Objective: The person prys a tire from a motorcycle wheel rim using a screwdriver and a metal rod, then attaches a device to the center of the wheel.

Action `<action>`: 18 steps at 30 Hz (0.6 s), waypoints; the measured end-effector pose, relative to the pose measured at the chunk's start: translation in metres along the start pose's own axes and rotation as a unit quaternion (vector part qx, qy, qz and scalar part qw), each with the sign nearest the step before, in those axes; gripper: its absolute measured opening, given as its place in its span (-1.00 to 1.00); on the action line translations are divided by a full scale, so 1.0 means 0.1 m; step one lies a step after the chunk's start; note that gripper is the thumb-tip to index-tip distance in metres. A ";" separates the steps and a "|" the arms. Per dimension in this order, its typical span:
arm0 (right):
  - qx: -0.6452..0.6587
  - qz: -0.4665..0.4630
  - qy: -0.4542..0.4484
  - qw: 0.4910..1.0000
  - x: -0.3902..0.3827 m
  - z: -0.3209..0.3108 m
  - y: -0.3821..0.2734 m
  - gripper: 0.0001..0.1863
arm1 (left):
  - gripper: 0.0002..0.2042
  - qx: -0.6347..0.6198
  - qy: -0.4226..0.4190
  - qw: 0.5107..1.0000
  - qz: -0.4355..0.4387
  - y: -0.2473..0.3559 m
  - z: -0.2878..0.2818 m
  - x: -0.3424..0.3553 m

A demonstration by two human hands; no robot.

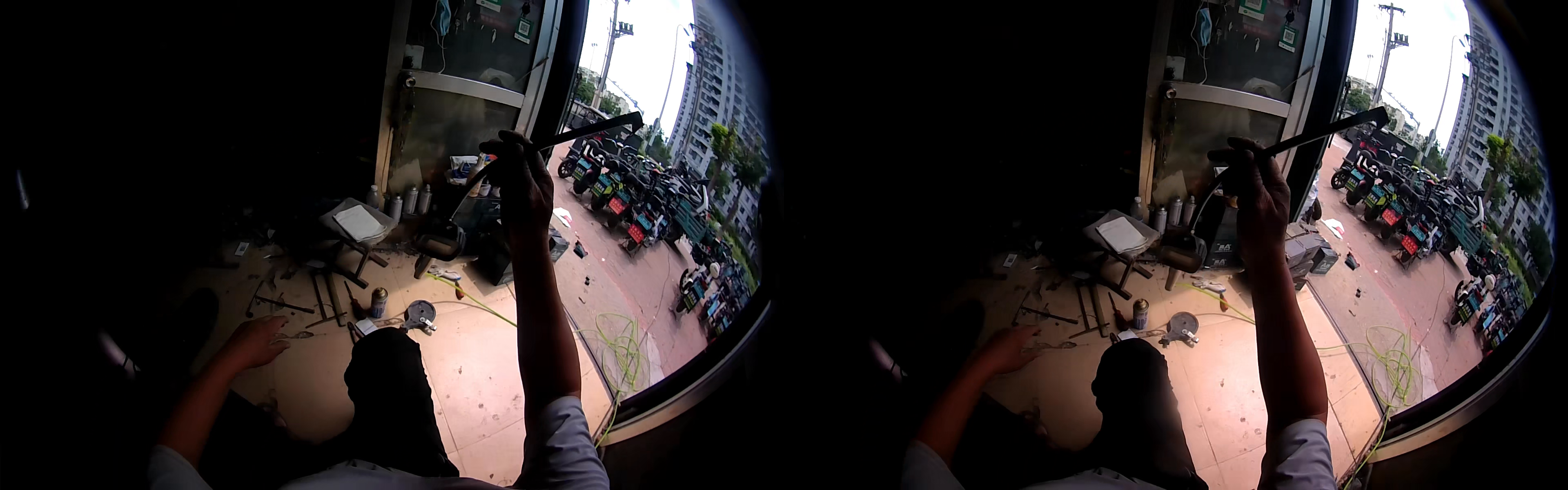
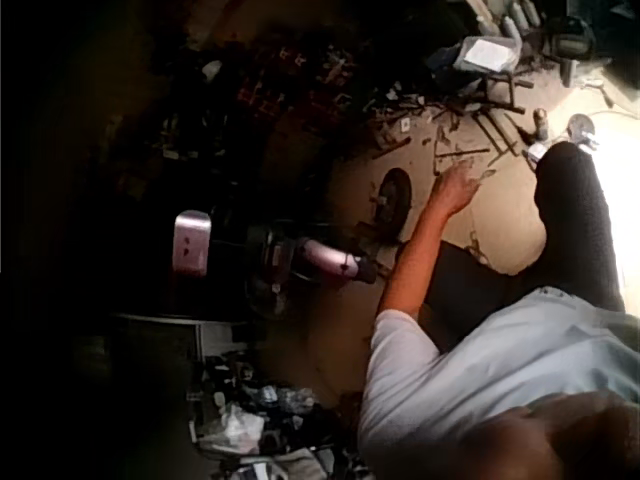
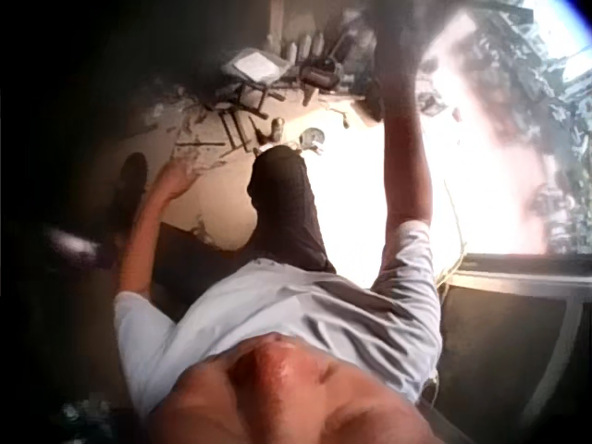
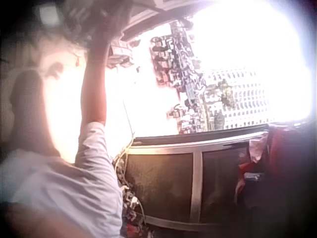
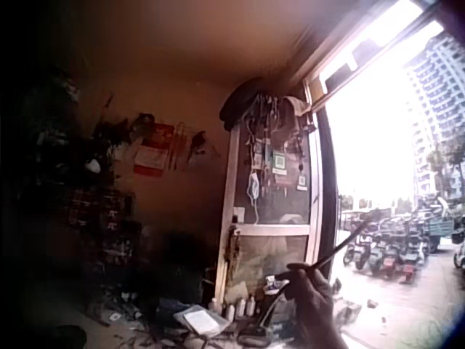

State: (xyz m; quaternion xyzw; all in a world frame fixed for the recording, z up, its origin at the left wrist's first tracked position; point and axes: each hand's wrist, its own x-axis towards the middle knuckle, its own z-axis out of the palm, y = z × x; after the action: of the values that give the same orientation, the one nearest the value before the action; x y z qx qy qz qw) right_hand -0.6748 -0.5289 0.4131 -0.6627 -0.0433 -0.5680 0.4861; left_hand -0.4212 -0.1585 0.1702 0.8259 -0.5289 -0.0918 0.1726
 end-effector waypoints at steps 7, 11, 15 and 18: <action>-0.026 0.035 -0.205 0.978 -0.19 1.82 1.13 -0.64 | -0.43 -0.054 0.076 0.988 -0.122 -0.44 -0.77 -0.91; 0.050 0.121 -0.298 0.946 -0.60 2.61 1.71 -0.62 | -0.43 -0.180 -0.016 0.959 -0.219 -1.00 -0.91 -1.51; 0.068 0.224 -0.396 0.888 -1.27 3.34 2.30 -0.58 | -0.43 -0.222 -0.063 0.934 -0.275 -1.75 -0.34 -2.03; 0.081 0.271 -0.459 0.842 -1.91 3.79 2.61 -0.55 | -0.50 -0.288 0.002 0.897 -0.336 -2.41 0.47 -2.36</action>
State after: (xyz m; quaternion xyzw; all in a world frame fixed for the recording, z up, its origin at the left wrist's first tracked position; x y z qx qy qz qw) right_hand -0.3136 -0.3083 0.1510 -0.7914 -0.1257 -0.0388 0.5969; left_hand -0.3342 0.1377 0.0276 0.8688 -0.1701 -0.2911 0.3627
